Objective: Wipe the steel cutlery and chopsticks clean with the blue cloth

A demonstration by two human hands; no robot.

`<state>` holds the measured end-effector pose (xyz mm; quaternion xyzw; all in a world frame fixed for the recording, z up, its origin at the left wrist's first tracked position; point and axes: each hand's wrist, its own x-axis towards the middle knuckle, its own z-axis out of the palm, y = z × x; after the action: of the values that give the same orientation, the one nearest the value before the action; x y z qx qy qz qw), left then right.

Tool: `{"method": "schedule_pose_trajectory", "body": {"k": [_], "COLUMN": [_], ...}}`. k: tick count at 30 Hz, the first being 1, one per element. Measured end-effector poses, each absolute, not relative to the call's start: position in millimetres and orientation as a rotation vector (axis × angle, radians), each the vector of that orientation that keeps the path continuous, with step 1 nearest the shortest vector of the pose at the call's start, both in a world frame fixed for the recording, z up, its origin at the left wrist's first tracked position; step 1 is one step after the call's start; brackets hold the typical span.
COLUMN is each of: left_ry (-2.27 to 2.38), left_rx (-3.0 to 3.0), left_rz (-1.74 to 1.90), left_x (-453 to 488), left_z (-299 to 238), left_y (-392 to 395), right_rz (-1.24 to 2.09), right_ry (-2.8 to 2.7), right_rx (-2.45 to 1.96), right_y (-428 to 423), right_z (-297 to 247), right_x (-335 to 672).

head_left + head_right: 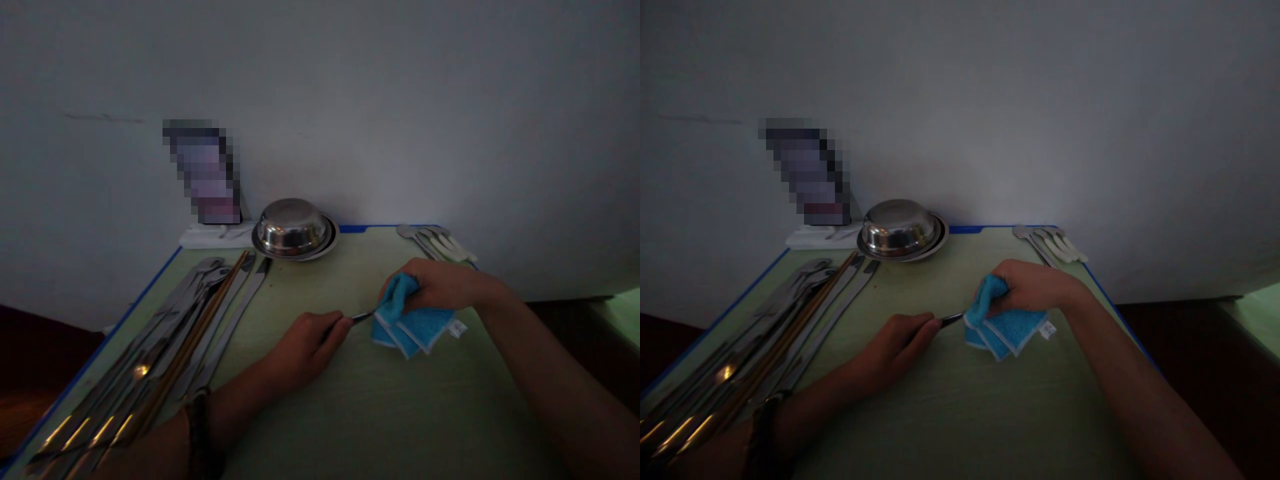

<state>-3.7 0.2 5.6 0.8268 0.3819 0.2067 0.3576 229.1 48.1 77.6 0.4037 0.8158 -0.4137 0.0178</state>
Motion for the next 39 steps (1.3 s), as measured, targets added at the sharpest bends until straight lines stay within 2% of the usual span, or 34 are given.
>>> {"method": "schedule_pose_trajectory", "body": {"k": [5, 9, 15, 18, 21, 24, 26, 27, 29, 30, 32, 37, 39], "left_ry": [0.897, 0.848, 1.036, 1.103, 1.114, 1.070, 1.015, 0.964, 0.944, 0.948, 0.969, 1.000, 1.014], "left_rx": [2.225, 2.194, 1.857, 1.683, 1.646, 1.656, 1.705, 1.799, 1.841, 1.853, 1.852, 1.806, 1.815], "left_rz": [0.459, 0.505, 0.774, 0.915, 0.939, 0.854, 0.721, 0.536, 0.427, 0.395, 0.366, 0.259, 0.310], "left_x": [-3.7, -4.5, -8.8, -10.5, -9.2, -6.5, -6.2, -7.0, -10.6, -13.4, -20.6, -36.8, -37.1], "left_z": [5.6, 6.4, 12.2, 15.7, 25.9, 47.3, 64.9, 73.0, 85.3, 88.7, 90.8, 87.8, 89.2], "left_y": [-2.5, -2.8, -0.8, 2.8, 10.1, 21.6, 31.7, 37.1, 47.5, 52.0, 58.6, 65.1, 67.1], "right_rz": [-1.150, -1.168, -1.161, -1.301, -1.650, -2.388, -2.970, -3.228, -3.556, -3.617, -3.513, -2.705, -2.755], "right_ry": [2.566, 2.673, 2.694, 2.735, 2.743, 2.508, 2.234, 2.087, 1.924, 1.922, 2.081, 2.543, 2.511], "right_rx": [1.096, 1.016, 1.383, 1.624, 2.057, 2.431, 2.505, 2.483, 2.366, 2.302, 2.217, 2.135, 2.213], "right_y": [36.5, 32.4, 36.0, 39.8, 49.1, 66.8, 80.2, 86.0, 93.8, 95.7, 96.0, 91.8, 92.9], "right_z": [69.4, 63.3, 80.7, 87.8, 88.4, 86.8, 86.9, 87.2, 87.3, 86.8, 84.4, 79.6, 81.3], "right_x": [204.2, 190.8, 213.1, 221.0, 210.5, 183.8, 163.3, 154.1, 140.9, 137.7, 138.2, 152.1, 149.4]}}
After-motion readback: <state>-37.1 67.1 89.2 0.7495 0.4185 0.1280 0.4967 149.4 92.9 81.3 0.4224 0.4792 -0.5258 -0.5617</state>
